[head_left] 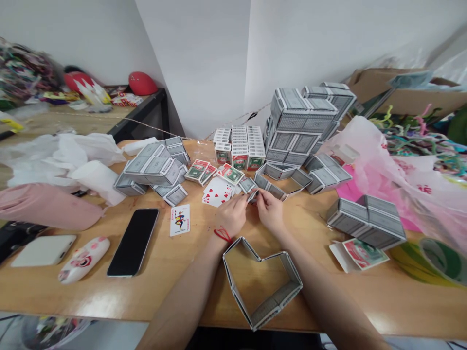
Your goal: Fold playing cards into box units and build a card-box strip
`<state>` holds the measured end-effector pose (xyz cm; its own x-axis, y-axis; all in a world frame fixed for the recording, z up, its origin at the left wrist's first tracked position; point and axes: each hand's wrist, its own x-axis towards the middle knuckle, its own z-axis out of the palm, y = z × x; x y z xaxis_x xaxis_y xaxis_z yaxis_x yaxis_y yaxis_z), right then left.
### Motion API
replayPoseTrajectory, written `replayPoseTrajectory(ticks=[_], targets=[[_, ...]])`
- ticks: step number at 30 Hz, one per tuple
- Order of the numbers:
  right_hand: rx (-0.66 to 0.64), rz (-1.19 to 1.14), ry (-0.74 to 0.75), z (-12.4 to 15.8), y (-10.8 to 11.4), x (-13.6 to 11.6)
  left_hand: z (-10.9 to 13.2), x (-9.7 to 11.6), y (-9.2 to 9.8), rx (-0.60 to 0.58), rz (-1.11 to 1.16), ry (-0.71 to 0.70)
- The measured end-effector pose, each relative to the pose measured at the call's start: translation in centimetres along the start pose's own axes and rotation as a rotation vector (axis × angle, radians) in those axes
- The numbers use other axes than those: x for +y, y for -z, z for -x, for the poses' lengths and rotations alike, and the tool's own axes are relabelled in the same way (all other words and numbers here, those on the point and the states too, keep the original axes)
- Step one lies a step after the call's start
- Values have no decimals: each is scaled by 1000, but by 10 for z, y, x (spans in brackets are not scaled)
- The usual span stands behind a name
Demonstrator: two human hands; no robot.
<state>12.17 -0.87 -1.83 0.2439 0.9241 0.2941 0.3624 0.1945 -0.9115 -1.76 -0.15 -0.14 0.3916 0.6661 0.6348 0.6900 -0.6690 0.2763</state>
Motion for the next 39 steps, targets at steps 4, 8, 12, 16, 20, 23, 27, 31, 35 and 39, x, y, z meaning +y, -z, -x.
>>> replayPoseTrajectory(ticks=[4,8,12,16,20,23,27,31,35,39], targets=[[72,57,18,1,-1,1,0,-1,-2,1,18,-46],[98,142,35,0,-3,2,1,-2,-4,14,3,-76],[131,266,60,1,-3,0,1,-1,-4,-28,-13,-88],[166,406,93,2,-3,-2,-1,0,-2,-80,-110,-45],[180,457,128,1,-1,1,-2,-1,-2,-90,-154,-32],[142,322,107,0,-1,3,-1,-2,-3,-64,-162,-8],[50,167,67,-3,0,4,0,-4,-6,-18,-182,51],[-20,179,89,-4,1,2,2,-7,-7,0,-183,81],[-10,345,126,-3,2,2,3,-6,-9,-10,-173,80],[68,560,147,-1,-2,4,3,-2,-10,-31,-172,49]])
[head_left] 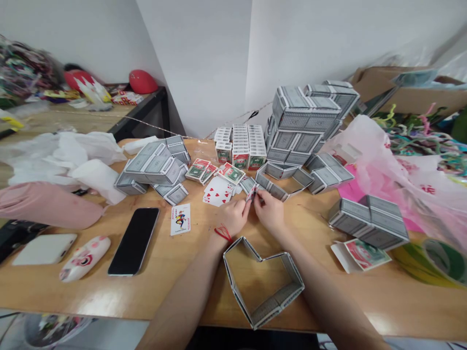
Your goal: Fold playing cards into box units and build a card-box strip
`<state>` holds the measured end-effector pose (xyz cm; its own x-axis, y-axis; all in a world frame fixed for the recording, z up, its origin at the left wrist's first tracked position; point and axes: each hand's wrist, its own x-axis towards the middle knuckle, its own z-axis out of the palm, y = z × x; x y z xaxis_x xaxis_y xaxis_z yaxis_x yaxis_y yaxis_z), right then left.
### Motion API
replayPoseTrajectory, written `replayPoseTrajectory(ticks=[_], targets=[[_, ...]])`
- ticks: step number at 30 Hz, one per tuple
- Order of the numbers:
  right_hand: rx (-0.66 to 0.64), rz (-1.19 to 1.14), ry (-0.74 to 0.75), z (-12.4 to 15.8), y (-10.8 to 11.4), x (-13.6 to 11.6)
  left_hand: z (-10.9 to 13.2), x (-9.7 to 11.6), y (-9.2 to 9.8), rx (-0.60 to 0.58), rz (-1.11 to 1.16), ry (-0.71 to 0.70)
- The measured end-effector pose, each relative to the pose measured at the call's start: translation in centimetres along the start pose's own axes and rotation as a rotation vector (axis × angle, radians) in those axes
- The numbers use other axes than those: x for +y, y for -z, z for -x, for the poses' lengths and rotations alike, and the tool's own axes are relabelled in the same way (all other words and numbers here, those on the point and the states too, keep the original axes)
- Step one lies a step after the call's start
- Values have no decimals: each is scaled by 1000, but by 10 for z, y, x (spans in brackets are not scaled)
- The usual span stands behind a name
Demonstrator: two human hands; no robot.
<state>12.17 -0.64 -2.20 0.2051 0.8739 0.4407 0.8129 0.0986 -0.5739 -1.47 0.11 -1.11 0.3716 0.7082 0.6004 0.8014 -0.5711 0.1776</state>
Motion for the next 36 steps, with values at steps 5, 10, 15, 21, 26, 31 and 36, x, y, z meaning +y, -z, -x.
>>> replayPoseTrajectory(ticks=[5,10,15,21,26,31,36], targets=[[44,-78,-68,1,-2,-2,0,2,-1,-41,21,52],[-28,-315,-103,-2,1,-2,-2,-2,0,-61,71,163],[-68,-382,-101,-4,2,0,-4,-3,3,-57,169,273],[10,-104,23,-4,3,-3,-4,0,1,-124,292,351],[57,-90,8,-4,2,-5,-4,-4,-3,-175,461,417],[-23,-269,-31,-5,2,0,-4,-7,-5,-165,510,462],[29,-239,-43,-6,1,-3,-5,-5,-5,-152,545,455]])
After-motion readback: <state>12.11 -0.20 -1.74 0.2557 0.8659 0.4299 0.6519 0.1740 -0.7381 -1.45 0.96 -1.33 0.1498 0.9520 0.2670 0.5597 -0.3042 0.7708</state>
